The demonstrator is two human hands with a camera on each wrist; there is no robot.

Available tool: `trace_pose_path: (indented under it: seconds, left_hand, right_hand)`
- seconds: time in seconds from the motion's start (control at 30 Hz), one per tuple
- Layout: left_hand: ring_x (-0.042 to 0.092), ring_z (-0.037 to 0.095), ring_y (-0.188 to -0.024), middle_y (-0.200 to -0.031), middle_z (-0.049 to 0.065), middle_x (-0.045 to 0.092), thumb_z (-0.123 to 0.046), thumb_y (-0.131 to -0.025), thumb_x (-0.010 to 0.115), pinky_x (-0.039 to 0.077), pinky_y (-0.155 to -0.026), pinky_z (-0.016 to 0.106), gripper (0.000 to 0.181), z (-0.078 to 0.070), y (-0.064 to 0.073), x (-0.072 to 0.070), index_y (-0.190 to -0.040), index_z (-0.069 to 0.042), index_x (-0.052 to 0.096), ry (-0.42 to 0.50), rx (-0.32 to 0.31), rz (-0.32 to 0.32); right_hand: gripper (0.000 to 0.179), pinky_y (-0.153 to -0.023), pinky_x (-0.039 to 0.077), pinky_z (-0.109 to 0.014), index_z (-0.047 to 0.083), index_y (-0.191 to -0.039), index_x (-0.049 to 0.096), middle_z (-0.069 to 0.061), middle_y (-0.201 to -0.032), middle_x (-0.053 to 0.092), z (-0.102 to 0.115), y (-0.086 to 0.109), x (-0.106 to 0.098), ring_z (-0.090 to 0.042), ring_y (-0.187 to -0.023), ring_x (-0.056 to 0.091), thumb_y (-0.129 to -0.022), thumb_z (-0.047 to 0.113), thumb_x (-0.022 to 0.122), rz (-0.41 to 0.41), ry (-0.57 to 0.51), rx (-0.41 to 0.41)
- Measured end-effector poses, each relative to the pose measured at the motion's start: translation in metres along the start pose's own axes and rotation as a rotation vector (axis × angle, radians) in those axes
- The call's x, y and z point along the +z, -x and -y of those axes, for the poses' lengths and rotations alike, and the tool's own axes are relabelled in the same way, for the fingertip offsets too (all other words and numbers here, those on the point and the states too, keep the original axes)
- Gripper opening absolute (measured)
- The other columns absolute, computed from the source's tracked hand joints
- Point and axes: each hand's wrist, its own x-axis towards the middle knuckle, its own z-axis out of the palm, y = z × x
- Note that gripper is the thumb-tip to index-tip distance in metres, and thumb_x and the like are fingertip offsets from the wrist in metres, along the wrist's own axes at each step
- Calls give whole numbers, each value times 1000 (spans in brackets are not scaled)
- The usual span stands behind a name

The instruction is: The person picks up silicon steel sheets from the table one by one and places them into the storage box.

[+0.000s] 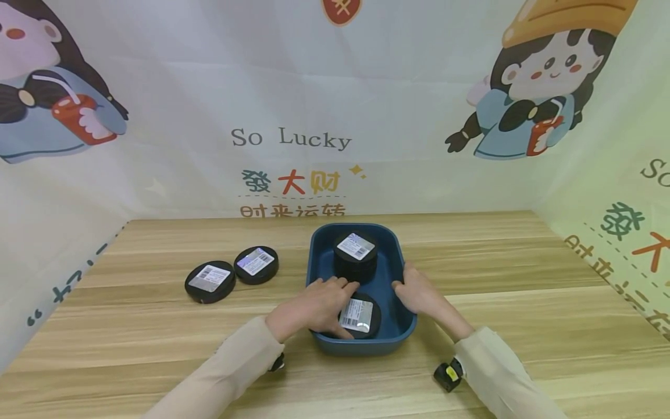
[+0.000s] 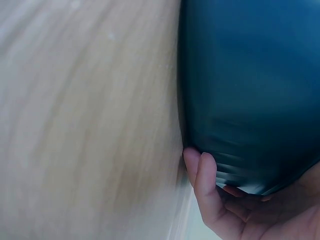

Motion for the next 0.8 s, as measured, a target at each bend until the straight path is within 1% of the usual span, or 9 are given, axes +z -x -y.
trace_pose_path:
  seconds: [0.13, 0.27, 0.37, 0.53, 0.7, 0.8]
  left_hand:
    - [49, 23, -104, -117, 12, 51, -50, -66, 71, 41, -86, 40, 82, 4, 3, -1, -127, -2, 44, 109, 54, -53]
    - [53, 21, -101, -113, 12, 54, -46, -71, 69, 43, -86, 35, 70, 8, 5, -1, -120, 0, 49, 232, 128, -158]
    - [53, 21, -102, -112, 13, 56, -39, -75, 67, 43, -87, 34, 60, 13, 8, -1, -116, 1, 52, 300, 159, -245]
    - [51, 22, -103, -110, 12, 56, -30, -78, 67, 41, -88, 36, 48, 22, 15, -1, -112, 2, 53, 363, 152, -380]
    - [52, 23, -102, -106, 12, 57, -21, -78, 67, 41, -88, 37, 39, 31, 23, -2, -107, 2, 55, 382, 152, -545]
    - [54, 23, -101, -104, 12, 58, -16, -78, 67, 42, -87, 37, 34, 37, 28, -2, -105, 2, 56, 388, 144, -611]
  right_hand:
    - [41, -76, 45, -44, -22, -115, 34, -35, -105, 49, 0, 0, 0, -35, -88, 51, -85, 4, 43, -2, -2, -1]
    - [39, -76, 44, -44, -21, -114, 35, -35, -104, 49, 0, 1, 0, -36, -89, 52, -85, 4, 43, -3, 0, 2]
    - [40, -78, 44, -45, -22, -115, 34, -36, -107, 48, 1, 2, 0, -37, -92, 51, -85, 4, 43, 0, -1, 4]
    - [39, -76, 45, -43, -21, -114, 34, -36, -105, 49, 1, 2, -1, -36, -89, 52, -85, 4, 43, 4, -13, 7]
    - [37, -74, 46, -42, -21, -113, 35, -35, -103, 50, 1, 2, -1, -35, -87, 52, -85, 3, 43, 1, -15, 5]
    - [37, -74, 46, -43, -20, -112, 36, -34, -103, 50, 2, 2, 0, -35, -87, 52, -85, 4, 43, 2, -9, 7]
